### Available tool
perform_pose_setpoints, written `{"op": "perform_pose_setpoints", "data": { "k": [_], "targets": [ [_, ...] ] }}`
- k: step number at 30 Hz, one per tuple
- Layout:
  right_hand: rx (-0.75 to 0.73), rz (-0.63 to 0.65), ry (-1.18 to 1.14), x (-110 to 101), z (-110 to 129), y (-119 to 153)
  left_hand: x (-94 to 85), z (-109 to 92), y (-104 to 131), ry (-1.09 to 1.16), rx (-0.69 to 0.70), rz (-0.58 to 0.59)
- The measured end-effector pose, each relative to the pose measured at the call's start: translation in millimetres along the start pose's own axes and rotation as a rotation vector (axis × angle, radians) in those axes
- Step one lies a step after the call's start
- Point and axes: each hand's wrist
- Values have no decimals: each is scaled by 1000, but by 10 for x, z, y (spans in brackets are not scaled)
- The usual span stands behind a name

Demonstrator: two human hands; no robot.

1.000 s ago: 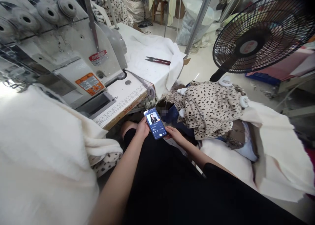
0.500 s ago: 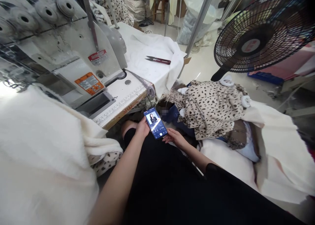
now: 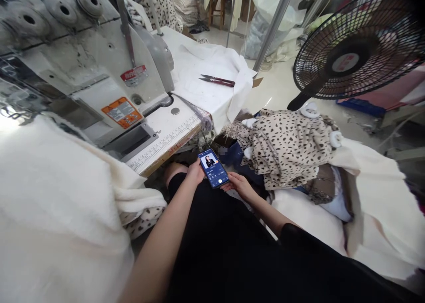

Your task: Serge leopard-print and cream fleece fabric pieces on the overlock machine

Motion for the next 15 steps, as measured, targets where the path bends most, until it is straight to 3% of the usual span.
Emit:
{"op": "perform_pose_setpoints", "data": {
  "k": [8,15],
  "targets": [
    [9,-9,324,-239,206,-140,0,-3,-313,-184,6,-258],
    [75,54,601,-279,322,-525,32,-14,-425,-248,4,-296]
  ]
}}
Point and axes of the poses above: each hand's wrist, its own y-axis away from the middle knuckle, its own x-axis out of the palm, z = x × y, and after that the axes turned 5 degrees about -x, right-handed
